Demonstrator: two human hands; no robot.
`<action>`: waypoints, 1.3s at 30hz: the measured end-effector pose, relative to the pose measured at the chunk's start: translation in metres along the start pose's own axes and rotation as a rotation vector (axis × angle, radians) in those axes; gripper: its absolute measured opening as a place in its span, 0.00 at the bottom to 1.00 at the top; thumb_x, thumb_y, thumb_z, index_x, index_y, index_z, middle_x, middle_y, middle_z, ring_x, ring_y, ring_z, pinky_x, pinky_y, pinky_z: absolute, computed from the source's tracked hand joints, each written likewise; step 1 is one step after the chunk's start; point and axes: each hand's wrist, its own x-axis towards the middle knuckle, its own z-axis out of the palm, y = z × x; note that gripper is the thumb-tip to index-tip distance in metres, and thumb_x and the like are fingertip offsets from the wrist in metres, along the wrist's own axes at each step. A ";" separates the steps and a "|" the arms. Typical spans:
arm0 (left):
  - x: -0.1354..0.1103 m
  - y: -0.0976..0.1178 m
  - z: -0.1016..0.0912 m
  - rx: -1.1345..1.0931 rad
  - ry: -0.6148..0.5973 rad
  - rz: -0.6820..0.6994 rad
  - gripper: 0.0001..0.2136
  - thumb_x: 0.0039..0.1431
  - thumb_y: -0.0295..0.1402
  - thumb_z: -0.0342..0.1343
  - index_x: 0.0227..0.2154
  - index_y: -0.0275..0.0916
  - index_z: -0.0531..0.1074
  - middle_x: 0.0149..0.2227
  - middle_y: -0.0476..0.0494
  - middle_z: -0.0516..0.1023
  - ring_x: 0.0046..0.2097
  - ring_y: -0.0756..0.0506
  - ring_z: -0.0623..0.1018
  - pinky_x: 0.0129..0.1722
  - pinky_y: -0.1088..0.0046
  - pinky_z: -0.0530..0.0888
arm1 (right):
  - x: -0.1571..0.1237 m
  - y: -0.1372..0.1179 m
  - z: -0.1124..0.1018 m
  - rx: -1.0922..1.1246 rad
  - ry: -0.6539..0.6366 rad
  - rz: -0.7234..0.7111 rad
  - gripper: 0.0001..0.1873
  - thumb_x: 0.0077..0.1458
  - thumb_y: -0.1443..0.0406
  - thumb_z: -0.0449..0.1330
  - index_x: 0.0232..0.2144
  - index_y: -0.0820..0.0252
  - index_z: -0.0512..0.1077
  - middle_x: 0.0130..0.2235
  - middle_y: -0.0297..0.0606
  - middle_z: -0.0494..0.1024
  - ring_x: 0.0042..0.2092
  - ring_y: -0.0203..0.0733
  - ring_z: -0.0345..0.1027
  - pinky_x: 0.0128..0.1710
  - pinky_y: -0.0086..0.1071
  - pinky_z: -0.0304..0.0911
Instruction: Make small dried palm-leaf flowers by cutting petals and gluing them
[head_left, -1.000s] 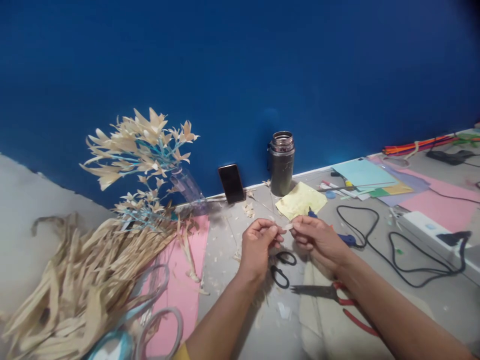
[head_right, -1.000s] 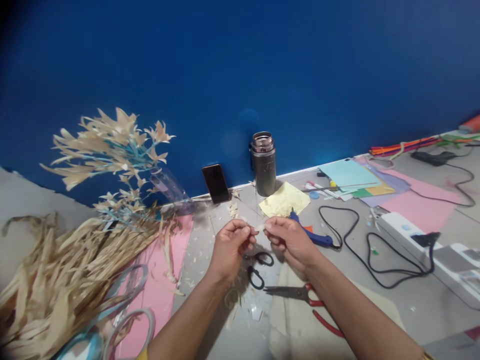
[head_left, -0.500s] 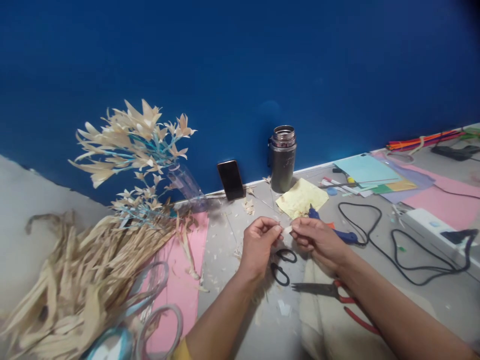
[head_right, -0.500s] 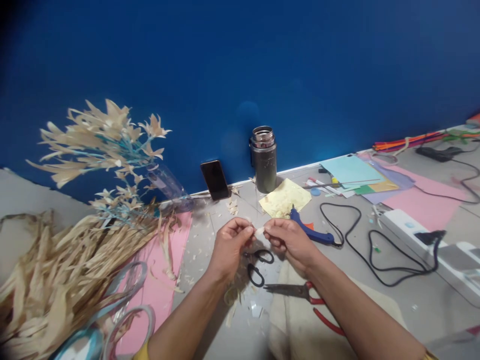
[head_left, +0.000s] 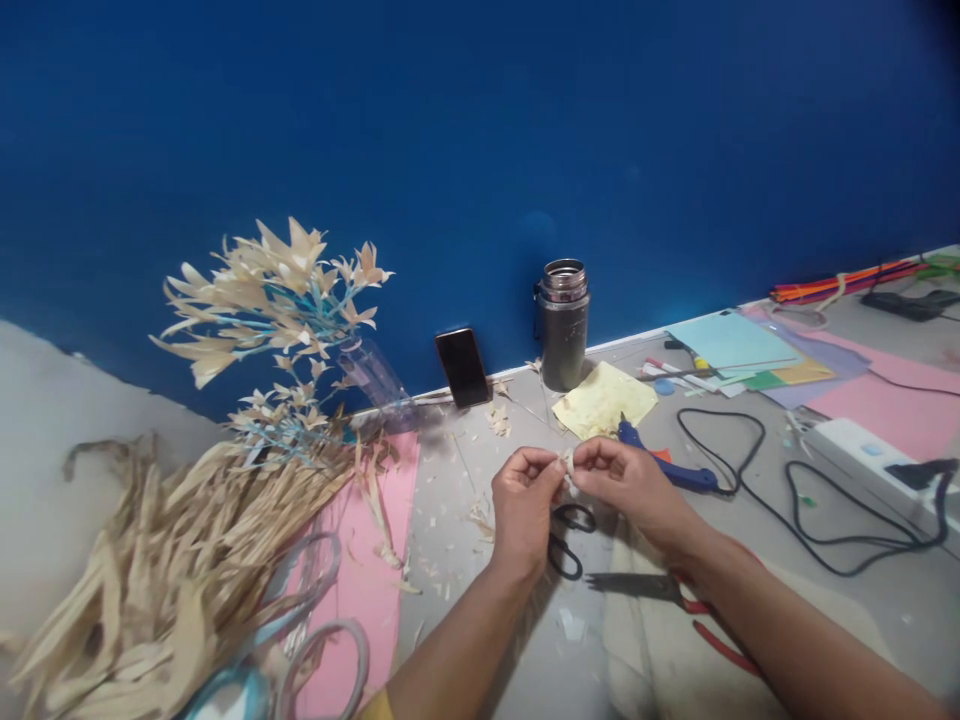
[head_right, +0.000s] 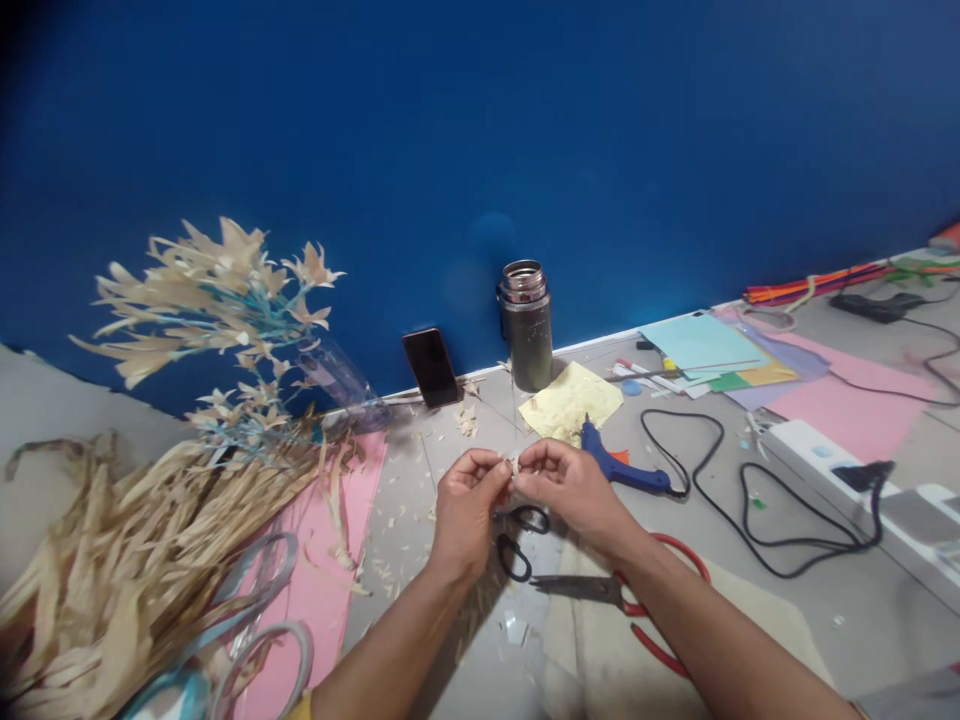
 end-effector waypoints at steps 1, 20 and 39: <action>-0.001 -0.001 0.001 -0.015 0.004 -0.005 0.11 0.46 0.35 0.69 0.27 0.37 0.73 0.21 0.52 0.71 0.24 0.54 0.69 0.26 0.79 0.65 | -0.001 -0.002 0.002 -0.049 0.033 -0.044 0.15 0.43 0.57 0.73 0.29 0.58 0.75 0.27 0.32 0.73 0.27 0.34 0.62 0.26 0.29 0.58; -0.001 -0.002 0.002 -0.270 -0.091 -0.128 0.17 0.42 0.32 0.72 0.30 0.36 0.69 0.29 0.42 0.81 0.29 0.49 0.79 0.33 0.73 0.75 | -0.002 0.000 0.000 -0.071 0.068 -0.054 0.11 0.49 0.57 0.66 0.30 0.58 0.76 0.26 0.31 0.73 0.25 0.33 0.57 0.24 0.29 0.52; -0.003 0.008 -0.009 0.070 -0.071 -0.085 0.10 0.45 0.33 0.68 0.28 0.37 0.74 0.24 0.47 0.75 0.27 0.51 0.74 0.27 0.78 0.67 | -0.007 0.002 0.000 -0.282 -0.008 -0.192 0.15 0.50 0.62 0.64 0.42 0.58 0.73 0.30 0.33 0.76 0.31 0.39 0.70 0.31 0.32 0.65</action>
